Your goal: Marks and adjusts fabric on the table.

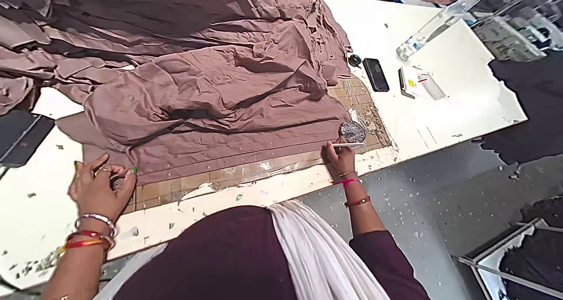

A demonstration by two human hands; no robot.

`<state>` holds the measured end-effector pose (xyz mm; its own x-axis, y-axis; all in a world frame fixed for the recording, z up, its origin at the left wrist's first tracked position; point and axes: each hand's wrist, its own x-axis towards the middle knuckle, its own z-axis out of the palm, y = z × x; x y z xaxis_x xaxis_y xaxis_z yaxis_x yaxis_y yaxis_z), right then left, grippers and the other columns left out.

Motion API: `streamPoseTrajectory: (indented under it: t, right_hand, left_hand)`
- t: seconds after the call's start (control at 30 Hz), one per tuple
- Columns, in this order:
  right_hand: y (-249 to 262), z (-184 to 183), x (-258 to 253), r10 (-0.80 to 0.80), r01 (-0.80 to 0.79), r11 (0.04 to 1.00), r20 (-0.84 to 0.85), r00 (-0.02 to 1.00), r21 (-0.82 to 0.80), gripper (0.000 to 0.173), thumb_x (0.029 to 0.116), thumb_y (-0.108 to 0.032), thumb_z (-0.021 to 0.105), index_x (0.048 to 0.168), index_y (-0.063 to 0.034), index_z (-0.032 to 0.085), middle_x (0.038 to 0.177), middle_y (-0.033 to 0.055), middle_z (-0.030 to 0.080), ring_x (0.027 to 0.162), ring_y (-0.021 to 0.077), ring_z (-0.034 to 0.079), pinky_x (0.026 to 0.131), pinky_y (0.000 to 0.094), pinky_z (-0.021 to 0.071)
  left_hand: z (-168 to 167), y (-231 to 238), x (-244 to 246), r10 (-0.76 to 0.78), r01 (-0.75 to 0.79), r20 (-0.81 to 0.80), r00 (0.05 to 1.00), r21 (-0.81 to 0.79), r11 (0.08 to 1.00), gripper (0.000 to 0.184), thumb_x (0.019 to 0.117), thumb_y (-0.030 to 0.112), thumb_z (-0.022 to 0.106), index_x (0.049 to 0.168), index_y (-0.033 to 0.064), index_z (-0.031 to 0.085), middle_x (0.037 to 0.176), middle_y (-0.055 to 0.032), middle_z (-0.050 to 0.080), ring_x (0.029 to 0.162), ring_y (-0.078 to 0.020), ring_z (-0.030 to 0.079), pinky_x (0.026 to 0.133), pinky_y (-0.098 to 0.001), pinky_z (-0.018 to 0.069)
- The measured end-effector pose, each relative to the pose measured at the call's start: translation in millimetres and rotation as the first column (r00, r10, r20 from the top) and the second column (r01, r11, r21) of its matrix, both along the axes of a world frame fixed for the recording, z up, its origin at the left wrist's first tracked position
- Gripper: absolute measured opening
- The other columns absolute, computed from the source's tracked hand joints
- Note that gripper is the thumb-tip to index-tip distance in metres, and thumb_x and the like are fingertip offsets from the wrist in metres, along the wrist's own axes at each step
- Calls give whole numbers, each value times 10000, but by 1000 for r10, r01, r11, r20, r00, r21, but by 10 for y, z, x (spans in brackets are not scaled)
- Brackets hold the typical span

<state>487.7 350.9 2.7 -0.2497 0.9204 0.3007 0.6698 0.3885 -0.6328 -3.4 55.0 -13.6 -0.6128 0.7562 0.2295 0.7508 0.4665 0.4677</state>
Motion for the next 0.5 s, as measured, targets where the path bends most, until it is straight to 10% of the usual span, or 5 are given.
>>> streamPoseTrajectory:
  t: [0.2, 0.37, 0.5]
  right_hand:
    - [287, -129, -79, -78, 61, 995, -226, 971, -79, 280, 979, -145, 569, 736, -8, 545, 605, -74, 500, 557, -51, 466, 576, 172, 411]
    - [305, 121, -220, -62, 82, 989, 158, 986, -126, 387, 998, -190, 604, 889, 180, 633, 793, 303, 636, 795, 404, 647, 803, 553, 476]
    - [444, 301, -234, -277, 196, 940, -290, 916, -278, 254, 1061, -101, 485, 926, 93, 580, 678, 23, 566, 589, 61, 540, 619, 253, 489]
  left_hand:
    - [22, 6, 4, -2, 2, 5, 1000, -3, 1000, 552, 921, 376, 538, 1056, -150, 637, 1476, -370, 464, 1424, -623, 315, 1140, -743, 184]
    - [18, 16, 1, -5, 5, 5, 1000, 1, 1000, 549, 914, 370, 534, 1050, -152, 637, 1477, -375, 460, 1420, -633, 311, 1128, -755, 189]
    - [28, 14, -5, -1, 1, 6, 1000, 10, 1000, 551, 916, 380, 533, 1042, -146, 640, 1477, -373, 461, 1423, -627, 315, 1139, -747, 177]
